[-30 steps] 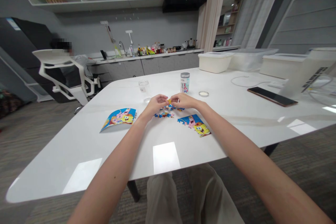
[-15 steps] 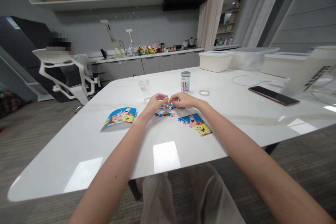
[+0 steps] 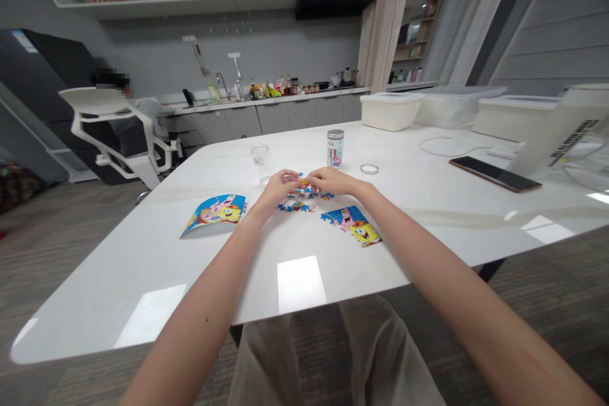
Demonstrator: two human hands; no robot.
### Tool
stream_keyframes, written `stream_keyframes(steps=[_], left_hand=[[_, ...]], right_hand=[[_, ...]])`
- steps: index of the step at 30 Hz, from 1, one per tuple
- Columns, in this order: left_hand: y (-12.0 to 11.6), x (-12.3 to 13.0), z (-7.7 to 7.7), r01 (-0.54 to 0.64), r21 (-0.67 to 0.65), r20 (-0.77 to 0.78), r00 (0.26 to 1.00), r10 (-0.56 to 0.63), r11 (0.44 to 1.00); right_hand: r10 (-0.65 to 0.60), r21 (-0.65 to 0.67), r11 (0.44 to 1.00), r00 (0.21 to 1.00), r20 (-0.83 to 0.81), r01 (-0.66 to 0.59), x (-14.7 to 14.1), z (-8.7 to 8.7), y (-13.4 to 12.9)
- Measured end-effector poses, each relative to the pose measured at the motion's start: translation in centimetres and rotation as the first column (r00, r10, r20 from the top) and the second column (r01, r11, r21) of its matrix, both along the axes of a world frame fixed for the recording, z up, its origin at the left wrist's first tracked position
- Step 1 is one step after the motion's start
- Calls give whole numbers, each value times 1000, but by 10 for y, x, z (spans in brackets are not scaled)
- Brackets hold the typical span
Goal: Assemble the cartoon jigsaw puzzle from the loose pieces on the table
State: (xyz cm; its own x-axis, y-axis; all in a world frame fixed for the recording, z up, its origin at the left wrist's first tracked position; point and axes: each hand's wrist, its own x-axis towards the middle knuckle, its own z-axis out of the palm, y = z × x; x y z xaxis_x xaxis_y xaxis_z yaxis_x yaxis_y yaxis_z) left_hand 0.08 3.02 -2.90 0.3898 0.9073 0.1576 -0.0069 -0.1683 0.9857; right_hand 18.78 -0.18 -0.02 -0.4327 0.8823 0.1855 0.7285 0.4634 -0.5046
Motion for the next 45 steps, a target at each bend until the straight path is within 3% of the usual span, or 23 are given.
stream_keyframes(steps=[9, 24, 38, 45], left_hand=[[-1, -1, 3, 2, 9, 26, 1000, -3, 1000], [-4, 2, 8, -31, 27, 15, 999, 31, 999], [-5, 1, 6, 45, -23, -40, 998, -46, 999], [-3, 1, 6, 42, -101, -27, 999, -45, 994]], right_hand=[[-8, 41, 999, 1000, 4, 7, 3, -4, 5], [94, 62, 993, 993, 71, -99, 5, -9, 6], [95, 69, 993, 994, -50, -92, 1, -6, 3], [48, -24, 998, 994, -102, -51, -2, -1, 1]])
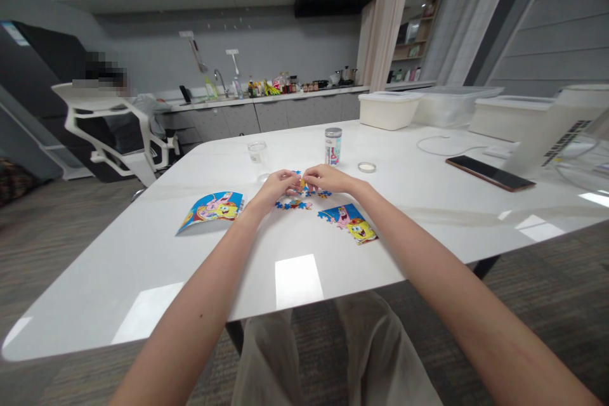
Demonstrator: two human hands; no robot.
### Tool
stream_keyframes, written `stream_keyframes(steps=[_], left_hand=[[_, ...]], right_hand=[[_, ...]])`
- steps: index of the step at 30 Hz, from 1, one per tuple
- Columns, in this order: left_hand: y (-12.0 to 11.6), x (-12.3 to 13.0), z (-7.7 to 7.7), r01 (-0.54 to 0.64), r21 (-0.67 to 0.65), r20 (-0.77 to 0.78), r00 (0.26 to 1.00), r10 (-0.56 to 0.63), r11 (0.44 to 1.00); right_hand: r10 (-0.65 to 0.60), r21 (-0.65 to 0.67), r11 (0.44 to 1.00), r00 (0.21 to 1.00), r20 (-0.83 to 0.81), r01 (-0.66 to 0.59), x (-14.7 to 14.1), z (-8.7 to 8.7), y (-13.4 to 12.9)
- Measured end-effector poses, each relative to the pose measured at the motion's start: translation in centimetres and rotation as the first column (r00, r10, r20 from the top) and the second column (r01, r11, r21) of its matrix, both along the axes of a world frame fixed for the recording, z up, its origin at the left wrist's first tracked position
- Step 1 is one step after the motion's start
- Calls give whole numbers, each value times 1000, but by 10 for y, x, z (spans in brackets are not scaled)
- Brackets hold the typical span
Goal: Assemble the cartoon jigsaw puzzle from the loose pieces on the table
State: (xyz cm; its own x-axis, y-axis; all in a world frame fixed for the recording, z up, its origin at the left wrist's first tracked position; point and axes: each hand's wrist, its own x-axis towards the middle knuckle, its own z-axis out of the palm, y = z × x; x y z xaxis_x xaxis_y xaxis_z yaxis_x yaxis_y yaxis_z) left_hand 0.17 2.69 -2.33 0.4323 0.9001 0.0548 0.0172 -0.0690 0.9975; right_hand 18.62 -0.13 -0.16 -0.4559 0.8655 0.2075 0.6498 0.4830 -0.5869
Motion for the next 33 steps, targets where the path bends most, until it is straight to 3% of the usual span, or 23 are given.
stream_keyframes(steps=[26, 33], left_hand=[[-1, 1, 1, -57, -21, 28, 998, 57, 998], [0, -1, -2, -2, 42, 23, 1000, 1, 999]], right_hand=[[18, 13, 1000, 993, -114, -16, 3, -9, 4], [28, -9, 1000, 984, -174, -30, 5, -12, 5]])
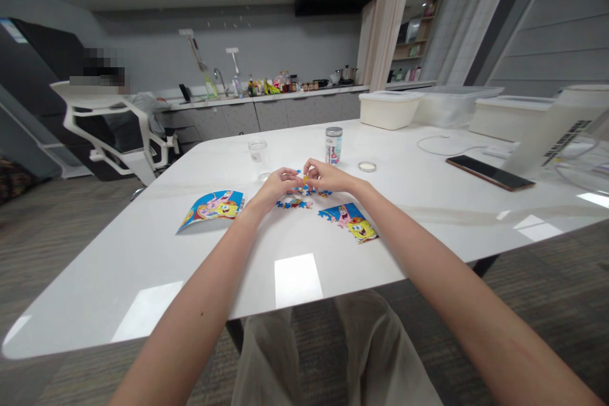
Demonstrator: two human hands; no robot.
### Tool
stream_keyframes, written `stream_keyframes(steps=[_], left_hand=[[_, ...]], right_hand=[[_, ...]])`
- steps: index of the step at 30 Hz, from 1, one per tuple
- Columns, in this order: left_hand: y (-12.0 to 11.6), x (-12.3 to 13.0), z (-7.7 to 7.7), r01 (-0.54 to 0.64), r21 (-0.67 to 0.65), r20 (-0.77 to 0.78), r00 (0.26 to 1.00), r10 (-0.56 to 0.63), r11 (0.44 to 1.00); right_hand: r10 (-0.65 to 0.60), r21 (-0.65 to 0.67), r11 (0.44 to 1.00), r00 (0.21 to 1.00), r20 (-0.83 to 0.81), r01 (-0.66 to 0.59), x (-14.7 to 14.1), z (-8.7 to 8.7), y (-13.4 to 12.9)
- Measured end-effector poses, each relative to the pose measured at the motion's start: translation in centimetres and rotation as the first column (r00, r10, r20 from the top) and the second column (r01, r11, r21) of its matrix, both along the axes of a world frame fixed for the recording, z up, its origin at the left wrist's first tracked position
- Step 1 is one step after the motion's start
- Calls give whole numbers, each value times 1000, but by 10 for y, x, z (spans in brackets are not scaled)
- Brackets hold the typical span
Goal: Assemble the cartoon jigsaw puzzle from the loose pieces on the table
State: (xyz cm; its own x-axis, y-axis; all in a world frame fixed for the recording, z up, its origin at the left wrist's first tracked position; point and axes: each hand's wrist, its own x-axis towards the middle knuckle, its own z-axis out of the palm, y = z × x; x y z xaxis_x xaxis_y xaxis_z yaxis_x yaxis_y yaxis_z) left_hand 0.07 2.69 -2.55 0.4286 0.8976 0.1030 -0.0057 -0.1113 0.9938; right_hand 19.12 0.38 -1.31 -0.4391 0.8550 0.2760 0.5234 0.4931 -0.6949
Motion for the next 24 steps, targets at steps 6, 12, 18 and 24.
stream_keyframes(steps=[6, 12, 18, 24], left_hand=[[3, -1, -3, 17, 35, 4, 1000, -17, 999], [4, -1, -4, 11, 54, -18, 1000, -10, 998], [0, -2, -2, 42, 36, -20, 999, -41, 998], [2, -2, -3, 43, 26, -38, 998, -42, 999]], right_hand=[[8, -5, 1000, 1000, 27, -8, -1, 4, -4], [12, -29, 1000, 1000, -4, -12, -2, 2, -2], [4, -30, 1000, 999, -37, -6, -2, 1, -1], [56, -121, 990, 992, -112, -69, -3, 1, -1]])
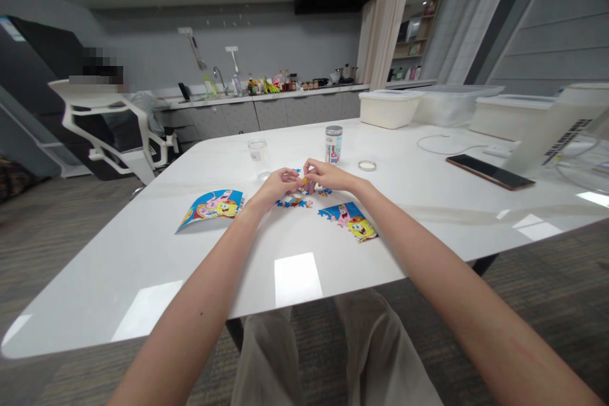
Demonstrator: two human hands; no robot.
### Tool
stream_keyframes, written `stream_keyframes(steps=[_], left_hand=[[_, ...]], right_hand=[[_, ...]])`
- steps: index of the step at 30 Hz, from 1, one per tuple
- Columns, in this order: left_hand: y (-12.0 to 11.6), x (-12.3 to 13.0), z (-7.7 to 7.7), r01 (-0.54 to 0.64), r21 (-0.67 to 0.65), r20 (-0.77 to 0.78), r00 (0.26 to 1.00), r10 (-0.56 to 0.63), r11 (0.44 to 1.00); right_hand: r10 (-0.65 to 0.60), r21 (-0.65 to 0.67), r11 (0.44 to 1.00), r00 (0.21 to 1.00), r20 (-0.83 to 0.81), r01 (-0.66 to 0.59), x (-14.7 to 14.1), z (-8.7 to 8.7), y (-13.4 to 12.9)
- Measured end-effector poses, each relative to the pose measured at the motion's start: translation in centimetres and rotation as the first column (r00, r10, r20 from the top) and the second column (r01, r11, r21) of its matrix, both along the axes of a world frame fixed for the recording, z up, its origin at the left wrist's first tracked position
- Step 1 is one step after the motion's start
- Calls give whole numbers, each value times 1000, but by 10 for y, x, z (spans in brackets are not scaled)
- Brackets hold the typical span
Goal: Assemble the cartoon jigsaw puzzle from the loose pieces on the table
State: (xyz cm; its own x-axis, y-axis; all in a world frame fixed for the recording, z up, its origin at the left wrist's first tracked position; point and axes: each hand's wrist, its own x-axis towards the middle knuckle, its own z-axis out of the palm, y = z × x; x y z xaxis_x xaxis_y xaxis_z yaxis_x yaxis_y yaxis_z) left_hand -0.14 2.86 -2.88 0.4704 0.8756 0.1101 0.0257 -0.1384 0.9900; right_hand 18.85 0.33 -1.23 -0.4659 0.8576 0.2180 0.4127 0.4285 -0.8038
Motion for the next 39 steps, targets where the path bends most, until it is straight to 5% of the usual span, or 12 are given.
stream_keyframes(steps=[5, 11, 30, 39], left_hand=[[2, 0, 1, -22, -10, 17, 1000, 22, 1000], [0, 2, 6, -64, -60, 38, 997, 67, 996], [2, 2, 2, -58, -20, 66, 996, 60, 998], [-4, 4, 9, -75, -28, 51, 996, 77, 997]], right_hand=[[-12, 19, 1000, 1000, 27, 12, 0, 0, 0], [-105, 180, 982, 961, 256, 60, 1, 3, -1], [-32, 86, 996, 998, 58, 27, 0, 0, 2], [-29, 117, 993, 985, 172, 9, 2, 3, 0]])
